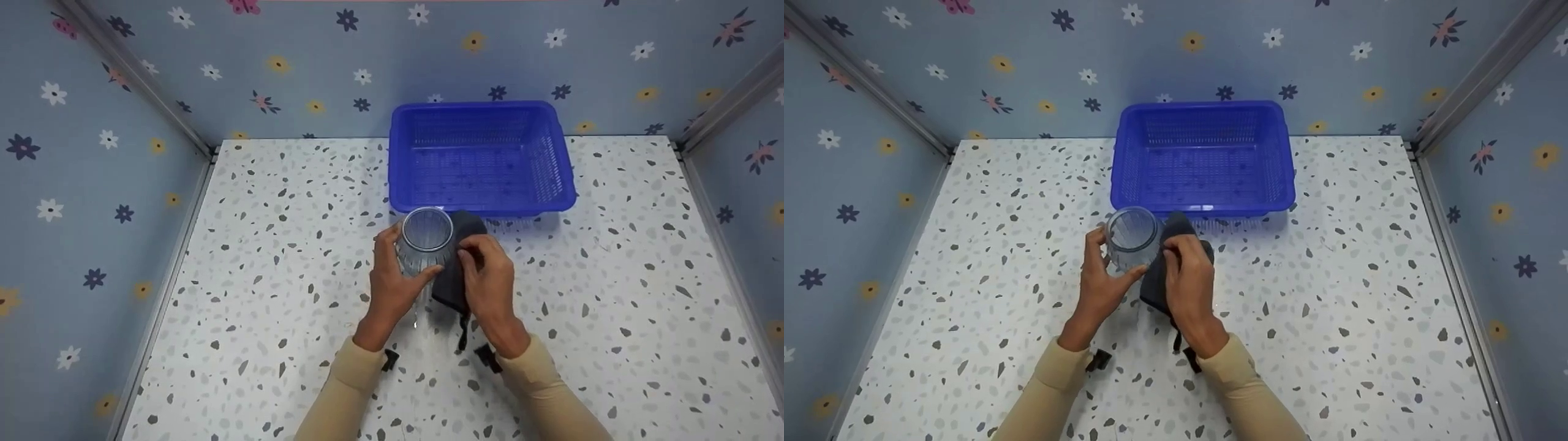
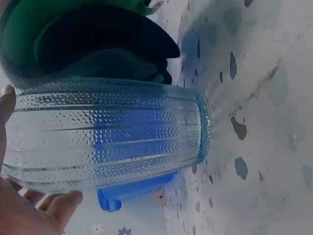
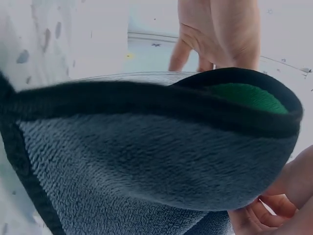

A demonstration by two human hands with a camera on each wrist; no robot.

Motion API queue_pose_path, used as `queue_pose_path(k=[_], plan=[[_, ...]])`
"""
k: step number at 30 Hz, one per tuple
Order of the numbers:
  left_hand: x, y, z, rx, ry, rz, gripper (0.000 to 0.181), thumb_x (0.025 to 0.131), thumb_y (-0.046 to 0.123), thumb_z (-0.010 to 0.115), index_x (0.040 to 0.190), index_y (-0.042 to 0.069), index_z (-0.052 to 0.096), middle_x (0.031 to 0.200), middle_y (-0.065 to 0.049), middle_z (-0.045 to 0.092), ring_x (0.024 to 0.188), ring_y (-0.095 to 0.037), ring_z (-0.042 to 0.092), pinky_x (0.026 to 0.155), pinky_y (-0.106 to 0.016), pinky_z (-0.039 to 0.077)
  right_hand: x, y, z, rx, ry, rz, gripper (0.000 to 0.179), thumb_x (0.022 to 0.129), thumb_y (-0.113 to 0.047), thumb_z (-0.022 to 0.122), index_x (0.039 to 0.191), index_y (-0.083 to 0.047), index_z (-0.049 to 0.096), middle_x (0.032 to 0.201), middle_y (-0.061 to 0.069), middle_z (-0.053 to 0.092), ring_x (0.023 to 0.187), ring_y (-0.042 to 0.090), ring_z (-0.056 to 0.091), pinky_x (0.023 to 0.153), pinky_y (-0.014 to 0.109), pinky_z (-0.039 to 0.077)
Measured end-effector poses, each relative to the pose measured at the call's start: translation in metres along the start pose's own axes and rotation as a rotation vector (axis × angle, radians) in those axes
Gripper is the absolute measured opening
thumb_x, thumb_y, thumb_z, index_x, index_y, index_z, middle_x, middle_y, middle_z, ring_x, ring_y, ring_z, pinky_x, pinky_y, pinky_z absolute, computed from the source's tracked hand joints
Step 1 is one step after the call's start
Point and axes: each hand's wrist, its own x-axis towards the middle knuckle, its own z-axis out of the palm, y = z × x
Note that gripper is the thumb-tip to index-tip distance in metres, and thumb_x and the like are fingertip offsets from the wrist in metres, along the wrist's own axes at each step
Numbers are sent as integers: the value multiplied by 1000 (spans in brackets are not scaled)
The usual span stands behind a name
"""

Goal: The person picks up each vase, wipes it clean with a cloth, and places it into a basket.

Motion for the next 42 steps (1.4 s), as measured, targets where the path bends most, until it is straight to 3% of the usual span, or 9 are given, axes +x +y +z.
queue_pose_path(k=[6, 10, 14, 18, 20, 24, 32, 35, 42], plan=[[-3, 5, 8, 59, 75, -7, 94, 77, 35, 97, 146, 2, 42, 148, -20, 49, 134, -37, 55, 93, -56, 58, 6, -6, 1, -20, 17, -37, 8, 95, 9, 72, 99, 2, 71, 99, 14, 70, 93, 28, 69, 81, 39, 57], [-3, 4, 7, 51, 74, 17, 91, 78, 35, 96, 144, 2, 43, 147, -19, 49, 134, -36, 55, 95, -54, 57, 8, -5, 0, -23, 11, -47, 9, 94, 9, 73, 99, 2, 73, 101, 13, 70, 95, 27, 70, 84, 41, 58], [0, -2, -3, -87, -23, 41, 74, 88, 27, 87, 141, 0, 43, 154, -22, 44, 142, -35, 49, 108, -53, 50, 9, -3, -1, 6, -8, -25, 10, 93, 10, 74, 101, 3, 75, 103, 14, 68, 92, 26, 71, 80, 36, 60], [6, -6, -16, -259, -168, 11, 61, 96, 20, 77, 140, 0, 40, 167, -21, 32, 155, -32, 35, 121, -53, 37, 11, -1, -2, 48, -35, 20, 11, 93, 10, 74, 103, 4, 74, 104, 15, 66, 92, 25, 71, 79, 32, 61], [9, -6, -21, -294, -208, -10, 61, 97, 20, 77, 141, 1, 39, 170, -19, 31, 156, -30, 32, 122, -55, 34, 11, -1, -3, 64, -43, 35, 11, 93, 10, 74, 103, 5, 74, 103, 15, 66, 92, 25, 71, 79, 31, 61], [11, -4, -24, -287, -216, -25, 67, 94, 18, 82, 144, 4, 39, 168, -12, 36, 156, -28, 33, 122, -55, 34, 12, -4, -3, 66, -43, 37, 10, 93, 10, 74, 101, 5, 74, 101, 16, 68, 89, 25, 71, 78, 30, 61], [12, 1, -24, -233, -190, 3, 87, 91, 22, 86, 159, 5, 35, 159, -13, 40, 147, -27, 44, 118, -52, 40, 13, -14, -4, 34, -60, 39, 11, 92, 12, 74, 102, 5, 74, 102, 17, 70, 91, 27, 72, 80, 37, 62], [12, 1, -23, -181, -181, 16, 87, 90, 26, 87, 160, 6, 38, 156, -14, 41, 142, -26, 48, 115, -51, 43, 13, -15, -5, 28, -66, 50, 13, 91, 11, 75, 103, 5, 75, 103, 17, 70, 92, 28, 73, 81, 37, 62], [14, -1, -24, -209, -206, 2, 85, 90, 24, 87, 157, 5, 39, 161, -14, 39, 147, -26, 45, 117, -49, 43, 13, -12, -5, 5, -59, 59, 14, 91, 11, 76, 103, 5, 75, 103, 17, 71, 92, 28, 74, 81, 37, 62]])
